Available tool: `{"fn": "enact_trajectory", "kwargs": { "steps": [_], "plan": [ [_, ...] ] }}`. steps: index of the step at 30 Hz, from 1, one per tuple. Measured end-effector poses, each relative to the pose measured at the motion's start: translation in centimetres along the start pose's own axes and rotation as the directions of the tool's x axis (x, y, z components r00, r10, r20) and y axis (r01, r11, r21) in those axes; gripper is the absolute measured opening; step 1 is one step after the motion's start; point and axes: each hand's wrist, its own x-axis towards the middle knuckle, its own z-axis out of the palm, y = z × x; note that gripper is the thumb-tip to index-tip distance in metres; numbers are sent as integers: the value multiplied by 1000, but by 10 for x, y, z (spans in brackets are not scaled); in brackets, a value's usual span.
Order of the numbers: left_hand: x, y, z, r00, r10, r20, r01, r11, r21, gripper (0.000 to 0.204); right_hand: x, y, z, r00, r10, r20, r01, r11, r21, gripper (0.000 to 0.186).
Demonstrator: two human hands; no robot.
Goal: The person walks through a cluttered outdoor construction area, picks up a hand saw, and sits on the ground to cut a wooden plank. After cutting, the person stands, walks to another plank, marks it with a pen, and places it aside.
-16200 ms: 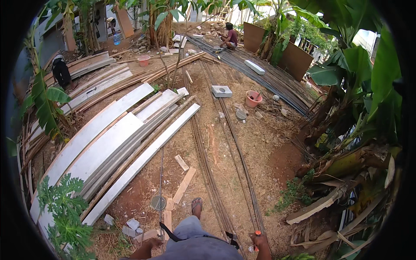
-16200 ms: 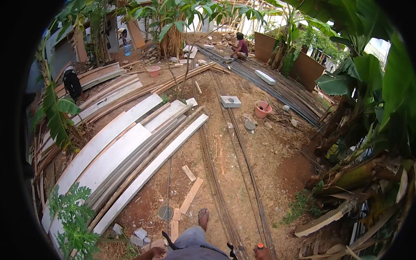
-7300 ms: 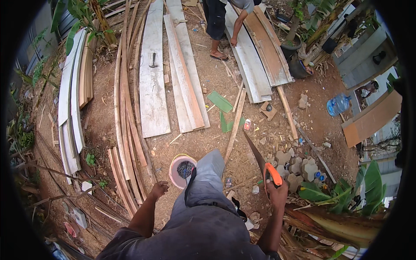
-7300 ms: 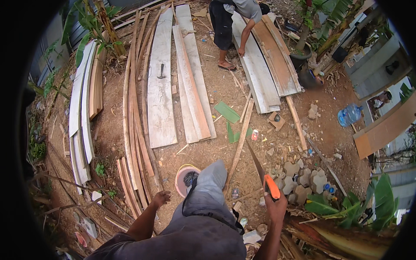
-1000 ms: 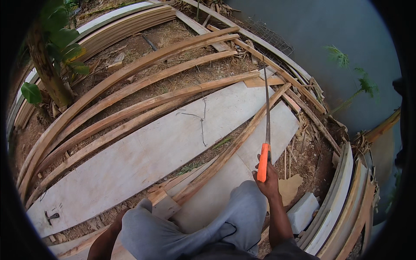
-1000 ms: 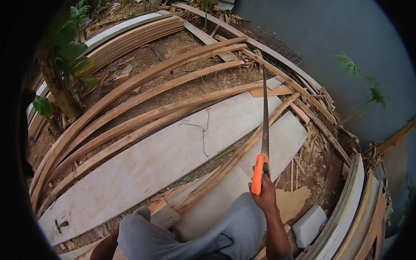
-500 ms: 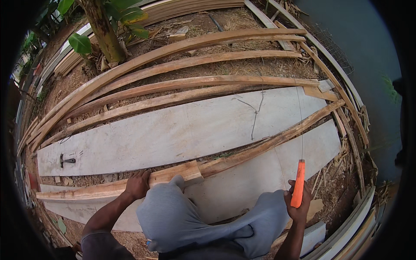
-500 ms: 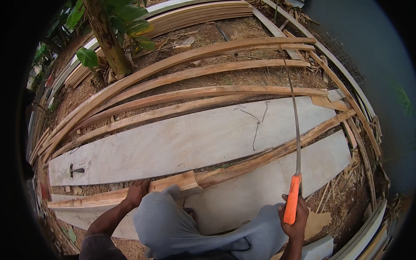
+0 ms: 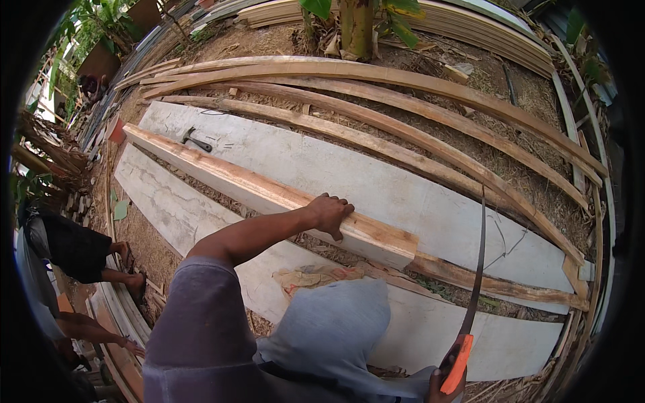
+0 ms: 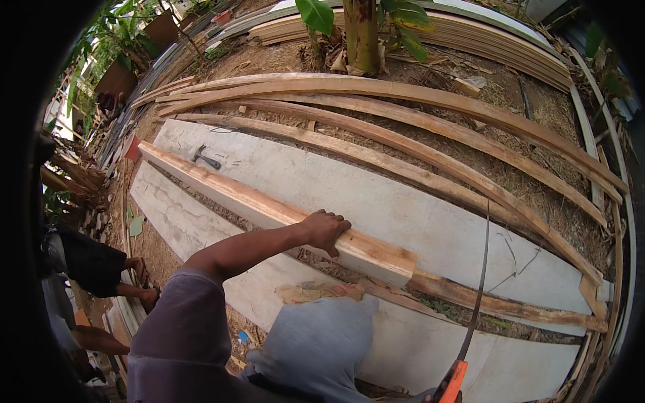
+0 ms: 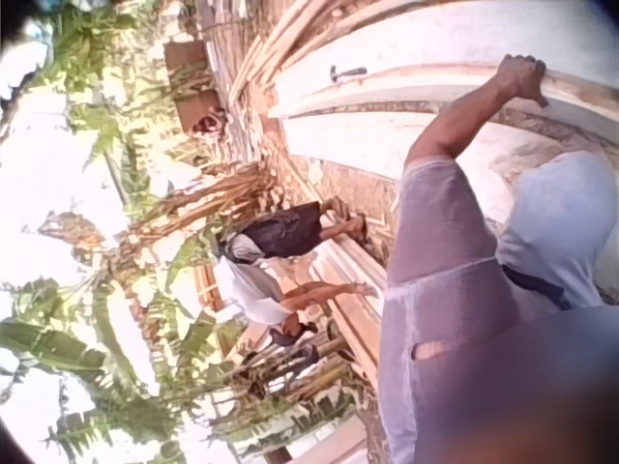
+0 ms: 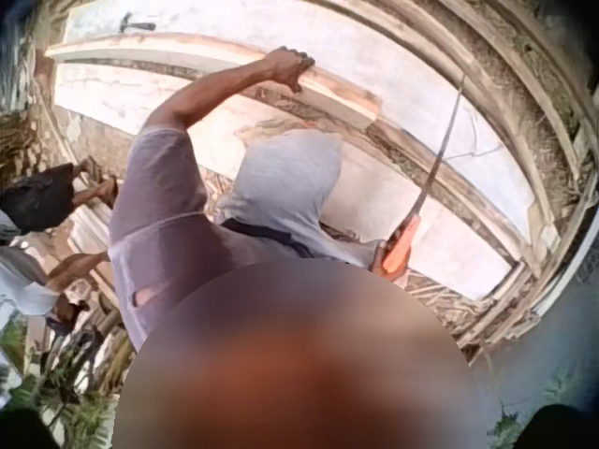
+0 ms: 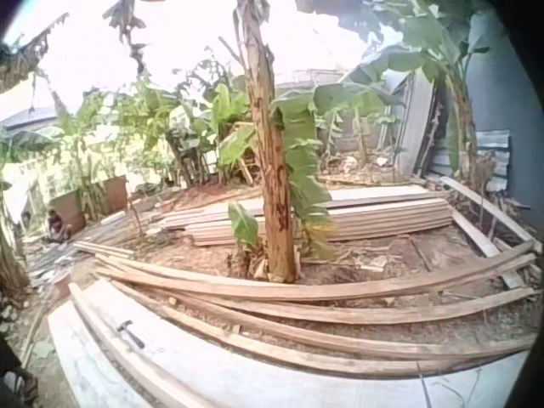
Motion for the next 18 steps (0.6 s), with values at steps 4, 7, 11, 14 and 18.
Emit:
{"fn": "enact_trajectory", "kwargs": {
  "steps": [4,7,11,14,18],
  "plan": [
    [30,-19,-2,998,10,61,-4,995,-97,88,10,5,21,972,-66,-227,141,932,333,43],
    [45,-31,-10,998,60,35,-48,964,-263,96,12,9,40,967,-32,-254,136,903,407,39],
    [50,-20,-11,993,51,106,-27,975,-219,99,-3,8,65,962,-126,-244,200,930,307,30],
    [54,16,4,985,159,-63,-162,985,-53,99,-12,7,75,977,-78,-199,149,916,373,20],
    [69,58,22,984,58,-166,-56,998,16,103,-16,8,60,978,-67,-196,139,913,383,19]
  ]
}}
